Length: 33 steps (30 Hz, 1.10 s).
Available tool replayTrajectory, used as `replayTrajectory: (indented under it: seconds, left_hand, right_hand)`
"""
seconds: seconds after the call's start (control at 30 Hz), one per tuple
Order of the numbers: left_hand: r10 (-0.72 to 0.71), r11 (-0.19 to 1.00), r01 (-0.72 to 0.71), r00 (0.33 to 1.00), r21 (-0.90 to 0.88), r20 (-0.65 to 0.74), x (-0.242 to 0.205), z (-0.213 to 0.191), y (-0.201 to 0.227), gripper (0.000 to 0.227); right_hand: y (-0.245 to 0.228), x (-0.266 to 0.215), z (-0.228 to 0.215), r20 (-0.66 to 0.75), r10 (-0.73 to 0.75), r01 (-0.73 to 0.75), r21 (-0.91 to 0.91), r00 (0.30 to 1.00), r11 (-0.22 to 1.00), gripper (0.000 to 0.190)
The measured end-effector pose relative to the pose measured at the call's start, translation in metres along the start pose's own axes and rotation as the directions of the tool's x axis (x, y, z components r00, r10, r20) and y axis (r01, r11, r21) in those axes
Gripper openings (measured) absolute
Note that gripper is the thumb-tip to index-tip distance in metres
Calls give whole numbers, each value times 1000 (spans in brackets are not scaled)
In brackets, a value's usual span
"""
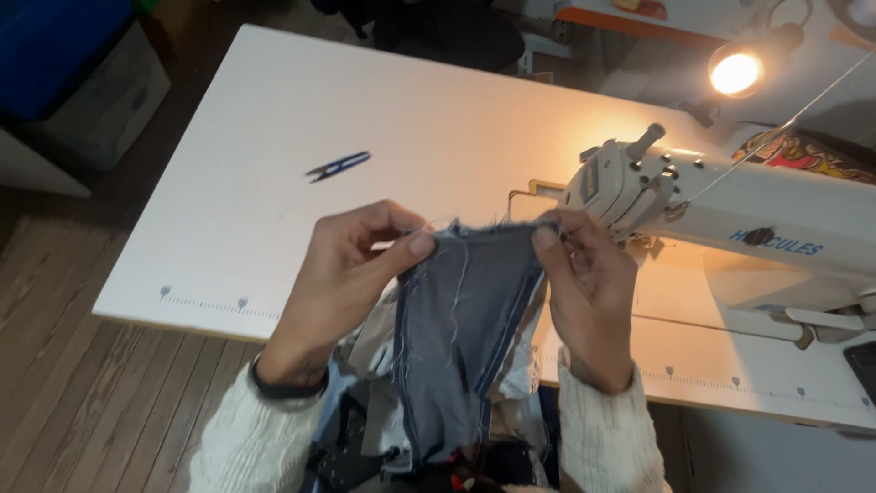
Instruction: Sewing denim garments using an industrial sewing machine.
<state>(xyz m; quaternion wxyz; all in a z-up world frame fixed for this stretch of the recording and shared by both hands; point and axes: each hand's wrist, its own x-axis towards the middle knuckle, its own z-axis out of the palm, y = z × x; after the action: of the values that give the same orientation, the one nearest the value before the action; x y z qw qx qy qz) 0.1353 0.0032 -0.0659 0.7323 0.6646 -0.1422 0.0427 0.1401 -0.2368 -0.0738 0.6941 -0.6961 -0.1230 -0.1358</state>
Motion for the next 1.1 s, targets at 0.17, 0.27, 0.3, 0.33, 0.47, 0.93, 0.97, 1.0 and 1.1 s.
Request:
replayTrajectory:
  seconds: [0.17, 0.27, 0.3, 0.33, 0.47, 0.93, 0.97, 1.0, 1.1]
  left_hand:
    - [-53, 998, 54, 995, -18, 81, -9, -10, 16, 17]
    - [6, 998, -8, 999, 58, 46, -20, -12, 30, 13]
    - [13, 998, -16, 999, 62, 38, -26, -10, 36, 13]
    - [86, 978, -83, 996, 192, -8, -32, -8, 42, 10]
    - [315, 803, -237, 948, 547, -52, -54, 12, 65, 9]
    - [788, 441, -575, 616, 689, 10, -116, 76, 126, 13]
    - [765, 494, -585, 645, 643, -2, -120, 78, 126, 11]
    - [765, 493, -589, 644, 641, 3, -126, 76, 125, 11]
    - [708, 585, -617, 705, 527, 39, -132, 67, 120, 11]
  right_hand:
    - [-20, 9, 15, 73, -193, 206, -296, 978, 933, 15]
    - [-38, 8, 25, 119, -370, 376, -512, 921, 772, 10]
    - [-42, 2, 28, 126, -377, 386, -506, 918, 771, 10]
    - [-47, -5, 31, 89, -410, 391, -535, 908, 749, 11]
    - [-76, -35, 41, 70, -524, 449, -617, 849, 646, 16]
    - [-126, -73, 33, -11, -822, 625, -645, 569, 440, 23]
    - [-121, -73, 34, -61, -818, 614, -630, 572, 476, 25]
    - [-116, -76, 32, -64, -819, 611, -633, 570, 475, 25]
    - [-104, -82, 26, -25, -841, 649, -623, 541, 436, 9]
